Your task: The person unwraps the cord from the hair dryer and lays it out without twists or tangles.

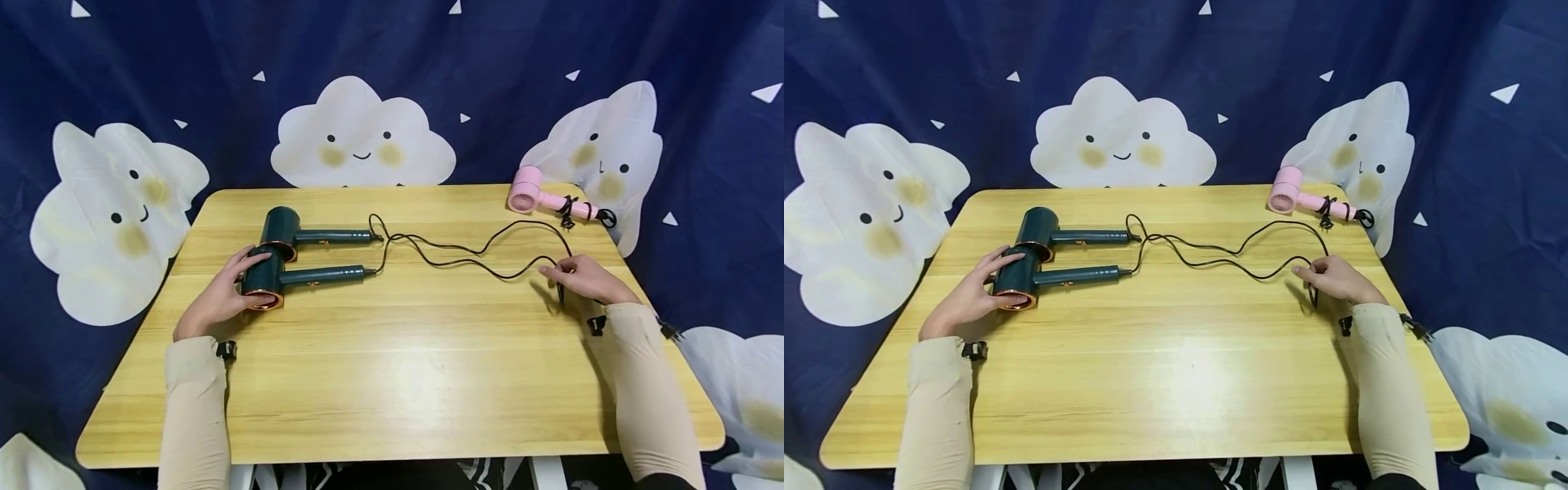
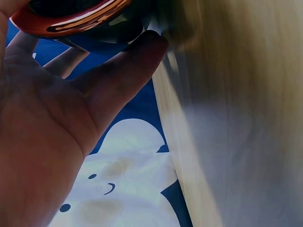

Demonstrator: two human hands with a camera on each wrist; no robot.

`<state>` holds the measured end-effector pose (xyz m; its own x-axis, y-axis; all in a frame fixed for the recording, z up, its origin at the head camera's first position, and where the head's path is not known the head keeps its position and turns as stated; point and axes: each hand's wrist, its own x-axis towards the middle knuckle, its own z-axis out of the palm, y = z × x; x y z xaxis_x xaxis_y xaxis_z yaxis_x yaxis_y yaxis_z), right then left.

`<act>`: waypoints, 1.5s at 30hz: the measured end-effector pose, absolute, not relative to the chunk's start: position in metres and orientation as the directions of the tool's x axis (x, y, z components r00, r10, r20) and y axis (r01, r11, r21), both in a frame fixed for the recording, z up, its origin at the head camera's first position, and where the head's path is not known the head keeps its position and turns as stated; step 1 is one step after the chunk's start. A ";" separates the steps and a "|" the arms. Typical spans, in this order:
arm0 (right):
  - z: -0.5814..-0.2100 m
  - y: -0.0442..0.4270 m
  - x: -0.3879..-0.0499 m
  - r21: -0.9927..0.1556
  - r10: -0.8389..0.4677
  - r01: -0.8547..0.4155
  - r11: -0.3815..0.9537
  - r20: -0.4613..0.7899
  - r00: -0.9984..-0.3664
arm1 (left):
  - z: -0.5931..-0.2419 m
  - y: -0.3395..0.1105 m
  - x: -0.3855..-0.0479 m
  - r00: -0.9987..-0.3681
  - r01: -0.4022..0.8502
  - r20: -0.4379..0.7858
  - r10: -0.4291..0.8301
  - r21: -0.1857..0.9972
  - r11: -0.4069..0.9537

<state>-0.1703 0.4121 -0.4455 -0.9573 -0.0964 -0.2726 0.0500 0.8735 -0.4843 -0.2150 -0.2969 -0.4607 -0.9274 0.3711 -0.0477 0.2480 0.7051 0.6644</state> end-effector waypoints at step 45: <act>-0.440 0.383 -0.179 -0.411 -0.139 -0.022 0.911 -0.258 -0.956 | -0.459 -0.288 -0.216 -0.923 0.316 0.025 0.384 0.621 0.717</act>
<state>-0.1793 0.3827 -0.4403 -0.9561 -0.1393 -0.2578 -0.0220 0.9113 -0.4111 -0.2163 -0.2876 -0.4593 -0.9229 0.3842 0.0255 0.3157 0.7172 0.6213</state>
